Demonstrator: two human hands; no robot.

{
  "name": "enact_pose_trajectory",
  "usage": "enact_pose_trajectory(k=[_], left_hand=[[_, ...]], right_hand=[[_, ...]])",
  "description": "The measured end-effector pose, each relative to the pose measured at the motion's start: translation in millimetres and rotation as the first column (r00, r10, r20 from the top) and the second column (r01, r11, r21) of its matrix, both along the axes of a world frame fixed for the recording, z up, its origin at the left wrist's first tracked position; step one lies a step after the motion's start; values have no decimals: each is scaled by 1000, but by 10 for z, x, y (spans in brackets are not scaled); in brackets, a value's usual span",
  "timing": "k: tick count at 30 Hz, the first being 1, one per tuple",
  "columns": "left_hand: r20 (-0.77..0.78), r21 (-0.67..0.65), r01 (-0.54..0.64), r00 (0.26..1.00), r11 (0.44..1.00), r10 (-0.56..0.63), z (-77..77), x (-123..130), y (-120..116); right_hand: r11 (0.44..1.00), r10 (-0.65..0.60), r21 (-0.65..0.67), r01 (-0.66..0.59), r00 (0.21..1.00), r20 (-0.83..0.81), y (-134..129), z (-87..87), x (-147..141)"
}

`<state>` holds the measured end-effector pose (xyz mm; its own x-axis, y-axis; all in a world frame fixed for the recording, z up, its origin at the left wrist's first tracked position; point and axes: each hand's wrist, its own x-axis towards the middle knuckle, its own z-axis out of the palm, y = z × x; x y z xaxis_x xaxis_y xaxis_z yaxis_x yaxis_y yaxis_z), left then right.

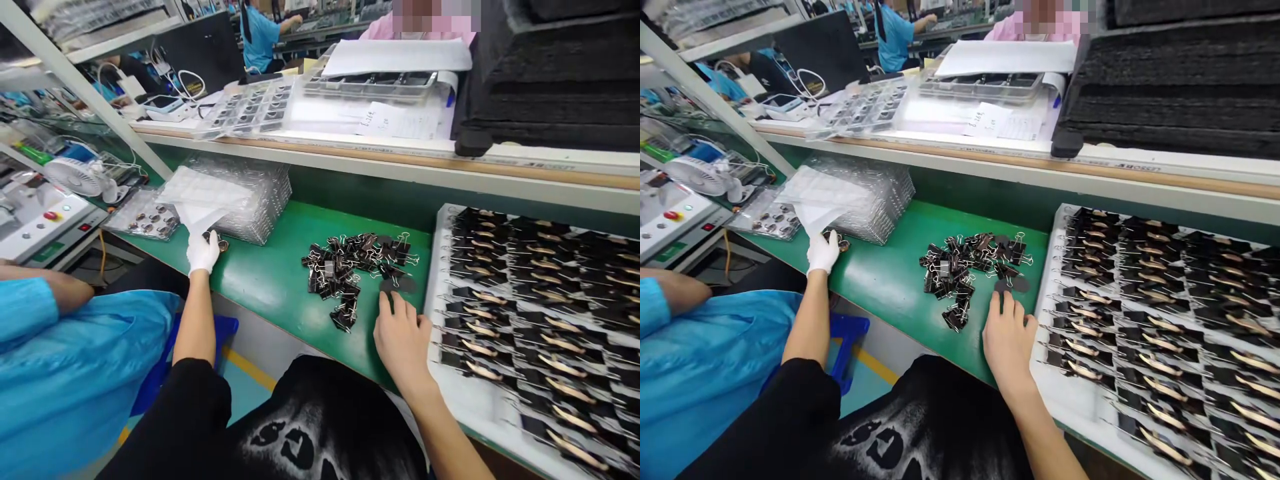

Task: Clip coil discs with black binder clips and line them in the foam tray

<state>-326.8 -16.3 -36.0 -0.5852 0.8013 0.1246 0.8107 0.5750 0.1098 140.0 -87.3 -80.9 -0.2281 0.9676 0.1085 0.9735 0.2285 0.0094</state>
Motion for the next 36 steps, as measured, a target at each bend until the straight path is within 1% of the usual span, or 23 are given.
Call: enact_pose_trajectory(k=[3, 4, 6, 8, 10, 12, 14, 15, 17, 18, 19, 20, 22, 23, 24, 25, 27, 29, 30, 31, 33, 34, 36], left_hand=[[13, 15, -45, 999, 999, 45, -31, -142, 94], [12, 21, -32, 999, 999, 32, -70, -120, 91], [4, 36, 26, 1000, 999, -26, -184, 33, 27], [-7, 57, 99, 995, 993, -99, -336, 325, -90], [-17, 89, 153, 988, 984, -152, -508, 711, -209], [-28, 132, 175, 985, 976, -173, -661, 1115, -293], [-32, 176, 168, 986, 970, -165, -746, 1444, -333], [-31, 196, 165, 986, 966, -162, -752, 1554, -343], [-25, 223, 192, 981, 956, -192, -682, 1650, -359], [-15, 225, 230, 972, 947, -233, -614, 1639, -370], [-10, 210, 302, 952, 930, -307, -532, 1602, -381], [-12, 175, 403, 913, 899, -407, -446, 1548, -391], [-43, 50, 636, 772, 770, -634, -290, 1436, -389], [-62, -19, 718, 693, 695, -718, -233, 1397, -373], [-77, -80, 772, 626, 631, -776, -192, 1373, -345], [-86, -125, 798, 583, 589, -808, -170, 1367, -308], [-77, -158, 816, 551, 556, -831, -166, 1391, -225], [-65, -151, 829, 535, 539, -842, -192, 1434, -162], [-68, -136, 834, 530, 534, -845, -209, 1451, -145], [-76, -115, 840, 525, 531, -847, -226, 1461, -138], [-107, -69, 850, 514, 523, -851, -252, 1456, -147], [-127, -48, 854, 509, 518, -851, -258, 1445, -159], [-176, 1, 856, 509, 517, -842, -248, 1420, -187]], right_hand=[[1000, 23, -12, -22, 999, 25, -36, -7, 2], [1000, 29, -9, -29, 999, 26, -51, -4, 14], [1000, 29, -7, -29, 999, 33, -80, 1, 41], [999, 34, -26, -33, 999, 40, -107, -4, 62], [998, 39, -50, -38, 999, 23, -131, -18, 69], [998, 38, -56, -38, 999, -7, -148, -30, 69], [998, 41, -51, -42, 999, -22, -155, -32, 74], [997, 51, -51, -52, 998, -28, -156, -28, 82], [996, 71, -59, -74, 997, -40, -157, -15, 113], [995, 76, -62, -79, 996, -47, -159, -8, 134], [995, 73, -60, -77, 995, -64, -162, 0, 155], [997, 60, -51, -65, 993, -98, -166, 7, 173], [999, 27, -27, -35, 965, -260, -172, 21, 197], [1000, 11, -21, -21, 920, -391, -174, 28, 199], [1000, -6, -24, -8, 844, -537, -174, 36, 195], [999, -24, -40, -4, 737, -676, -174, 44, 187], [992, -94, -120, -29, 459, -883, -173, 61, 168], [964, -218, -241, -110, 187, -958, -174, 75, 159], [941, -285, -295, -165, 80, -955, -175, 78, 160], [916, -347, -338, -215, 0, -938, -175, 80, 164], [883, -426, -387, -266, -108, -898, -176, 79, 170], [880, -443, -396, -261, -152, -884, -176, 81, 168], [901, -424, -382, -206, -227, -877, -178, 92, 147]])
